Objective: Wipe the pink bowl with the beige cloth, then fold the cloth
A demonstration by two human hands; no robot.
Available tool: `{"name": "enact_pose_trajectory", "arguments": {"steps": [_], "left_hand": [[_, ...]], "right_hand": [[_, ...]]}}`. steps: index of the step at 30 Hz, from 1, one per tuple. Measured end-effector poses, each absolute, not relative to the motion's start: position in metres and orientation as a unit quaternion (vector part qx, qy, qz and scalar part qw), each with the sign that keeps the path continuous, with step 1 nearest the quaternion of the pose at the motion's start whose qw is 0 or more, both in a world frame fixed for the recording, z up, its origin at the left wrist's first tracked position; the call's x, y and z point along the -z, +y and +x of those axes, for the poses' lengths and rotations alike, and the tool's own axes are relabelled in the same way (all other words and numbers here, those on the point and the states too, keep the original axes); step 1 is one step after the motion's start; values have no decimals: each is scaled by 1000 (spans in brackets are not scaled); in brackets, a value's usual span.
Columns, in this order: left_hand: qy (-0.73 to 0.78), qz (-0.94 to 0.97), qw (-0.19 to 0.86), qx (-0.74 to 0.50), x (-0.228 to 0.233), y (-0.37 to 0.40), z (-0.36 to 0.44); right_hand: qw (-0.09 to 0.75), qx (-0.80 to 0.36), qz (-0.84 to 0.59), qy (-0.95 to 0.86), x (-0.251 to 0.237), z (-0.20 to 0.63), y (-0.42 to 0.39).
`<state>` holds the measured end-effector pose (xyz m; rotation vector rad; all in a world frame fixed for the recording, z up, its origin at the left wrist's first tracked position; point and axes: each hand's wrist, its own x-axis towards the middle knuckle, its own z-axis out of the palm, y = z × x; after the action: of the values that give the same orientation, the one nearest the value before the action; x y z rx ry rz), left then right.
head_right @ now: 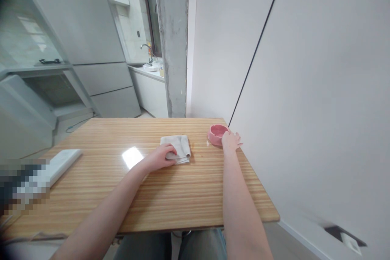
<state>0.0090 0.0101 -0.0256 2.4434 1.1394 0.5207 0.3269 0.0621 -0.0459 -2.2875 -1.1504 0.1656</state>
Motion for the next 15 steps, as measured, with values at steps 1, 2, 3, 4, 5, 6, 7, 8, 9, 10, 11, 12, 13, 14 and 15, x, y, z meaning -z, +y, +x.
{"name": "enact_pose_trajectory", "arguments": {"steps": [1,2,3,4,5,6,7,8,9,10,11,12,13,14,15], "left_hand": [[404,875,196,-179,26,10,8],[400,878,197,-174,26,9,8],[397,880,197,-171,26,9,8],[397,880,198,-170,26,10,8],[400,878,199,-171,26,10,9],[406,874,200,-175,27,10,10],[413,869,203,-181,27,11,10],[420,864,208,-186,27,12,11],[424,858,219,-191,28,13,12],[427,851,235,-198,28,14,12],[429,842,255,-205,28,14,12],[432,832,277,-213,29,16,12],[436,820,297,-220,29,17,12],[442,809,311,-231,30,18,12],[452,795,318,-250,30,20,12]], "right_hand": [[293,-67,-859,-413,44,326,62],[315,-69,-863,-389,42,324,61],[348,-61,-861,-367,38,320,60],[386,-37,-848,-361,33,315,58],[429,-2,-825,-368,28,308,56],[469,40,-791,-391,23,300,53],[500,77,-749,-427,17,289,50],[522,92,-703,-474,13,278,47],[531,80,-658,-528,9,266,44],[524,47,-622,-580,6,253,40],[499,4,-593,-632,5,241,37],[461,-28,-574,-676,5,229,34],[418,-46,-563,-712,5,219,32],[377,-55,-559,-736,7,211,30],[341,-61,-562,-751,8,206,29]]}}
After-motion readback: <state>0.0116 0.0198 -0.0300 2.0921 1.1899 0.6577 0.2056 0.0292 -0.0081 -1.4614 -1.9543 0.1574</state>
